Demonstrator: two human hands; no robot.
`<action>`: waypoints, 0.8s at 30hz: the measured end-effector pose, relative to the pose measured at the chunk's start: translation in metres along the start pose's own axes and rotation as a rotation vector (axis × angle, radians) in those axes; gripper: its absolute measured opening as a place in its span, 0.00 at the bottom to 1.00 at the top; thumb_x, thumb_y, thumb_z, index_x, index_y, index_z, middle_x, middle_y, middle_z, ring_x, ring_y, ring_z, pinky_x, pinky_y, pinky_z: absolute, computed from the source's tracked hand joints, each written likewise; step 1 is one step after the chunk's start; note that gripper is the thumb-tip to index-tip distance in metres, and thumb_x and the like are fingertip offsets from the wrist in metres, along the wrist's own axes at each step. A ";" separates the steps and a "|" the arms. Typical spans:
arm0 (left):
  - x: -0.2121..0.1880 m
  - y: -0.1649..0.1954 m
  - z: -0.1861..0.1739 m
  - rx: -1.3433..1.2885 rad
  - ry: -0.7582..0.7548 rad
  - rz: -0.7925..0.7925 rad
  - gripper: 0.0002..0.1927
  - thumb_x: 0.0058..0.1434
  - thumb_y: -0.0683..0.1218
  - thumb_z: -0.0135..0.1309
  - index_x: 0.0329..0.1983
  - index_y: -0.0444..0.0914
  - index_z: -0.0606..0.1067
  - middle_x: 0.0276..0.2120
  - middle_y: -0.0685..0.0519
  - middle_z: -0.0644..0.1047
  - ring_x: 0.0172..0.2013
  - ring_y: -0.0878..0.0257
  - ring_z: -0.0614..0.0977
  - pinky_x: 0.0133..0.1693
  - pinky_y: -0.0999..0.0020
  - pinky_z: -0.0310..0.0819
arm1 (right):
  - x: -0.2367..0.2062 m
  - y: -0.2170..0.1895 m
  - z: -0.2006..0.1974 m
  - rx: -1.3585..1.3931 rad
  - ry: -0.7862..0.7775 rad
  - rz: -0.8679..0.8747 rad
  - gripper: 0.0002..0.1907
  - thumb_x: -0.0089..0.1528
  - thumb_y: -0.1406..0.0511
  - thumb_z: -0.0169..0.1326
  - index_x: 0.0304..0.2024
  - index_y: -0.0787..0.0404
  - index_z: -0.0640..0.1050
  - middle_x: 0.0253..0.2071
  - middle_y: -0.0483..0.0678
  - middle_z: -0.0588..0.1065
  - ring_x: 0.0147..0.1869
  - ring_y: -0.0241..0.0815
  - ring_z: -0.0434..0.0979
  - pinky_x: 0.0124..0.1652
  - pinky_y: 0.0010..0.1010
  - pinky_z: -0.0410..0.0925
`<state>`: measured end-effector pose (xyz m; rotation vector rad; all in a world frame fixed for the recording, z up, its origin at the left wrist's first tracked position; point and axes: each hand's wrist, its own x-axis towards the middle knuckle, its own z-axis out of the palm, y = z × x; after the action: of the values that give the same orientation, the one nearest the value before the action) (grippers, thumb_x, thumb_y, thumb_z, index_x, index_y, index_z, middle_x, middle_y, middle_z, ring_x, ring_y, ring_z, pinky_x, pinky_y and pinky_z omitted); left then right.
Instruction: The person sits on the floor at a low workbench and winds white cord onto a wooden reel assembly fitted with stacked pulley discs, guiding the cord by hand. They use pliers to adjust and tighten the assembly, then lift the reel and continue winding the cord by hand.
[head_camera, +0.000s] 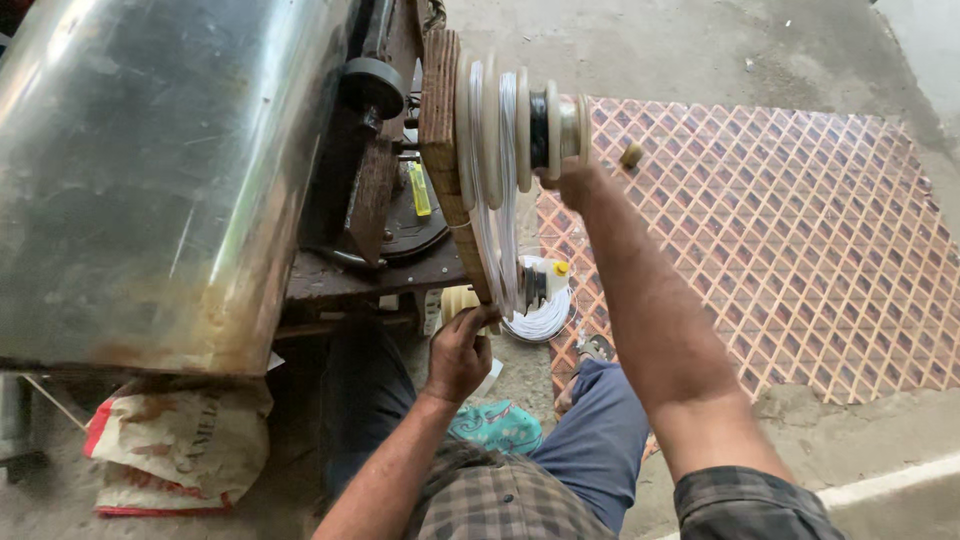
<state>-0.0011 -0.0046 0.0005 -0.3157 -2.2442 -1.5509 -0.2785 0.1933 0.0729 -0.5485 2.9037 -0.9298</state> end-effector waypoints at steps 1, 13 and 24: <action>0.000 -0.001 0.000 0.013 0.003 0.004 0.25 0.50 0.29 0.48 0.51 0.39 0.75 0.42 0.48 0.81 0.43 0.49 0.84 0.44 0.58 0.80 | -0.010 0.014 0.020 0.050 -0.141 0.353 0.11 0.66 0.65 0.57 0.30 0.64 0.82 0.23 0.47 0.76 0.22 0.34 0.71 0.23 0.28 0.65; 0.000 -0.004 0.001 0.007 0.017 0.012 0.26 0.50 0.30 0.49 0.52 0.39 0.75 0.41 0.49 0.81 0.42 0.50 0.85 0.43 0.59 0.80 | -0.143 0.068 0.136 0.895 -0.210 0.555 0.06 0.58 0.71 0.57 0.27 0.64 0.83 0.23 0.45 0.78 0.23 0.35 0.76 0.23 0.28 0.68; -0.007 -0.003 0.002 0.047 0.031 0.029 0.25 0.50 0.30 0.49 0.52 0.38 0.76 0.41 0.46 0.80 0.42 0.48 0.84 0.43 0.58 0.80 | -0.149 0.050 0.144 0.744 0.222 0.640 0.05 0.56 0.69 0.62 0.31 0.67 0.85 0.21 0.43 0.76 0.21 0.32 0.72 0.22 0.28 0.64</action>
<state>0.0034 -0.0035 -0.0056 -0.3071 -2.2387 -1.4766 -0.1336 0.2027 -0.0833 0.5154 2.3123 -1.8276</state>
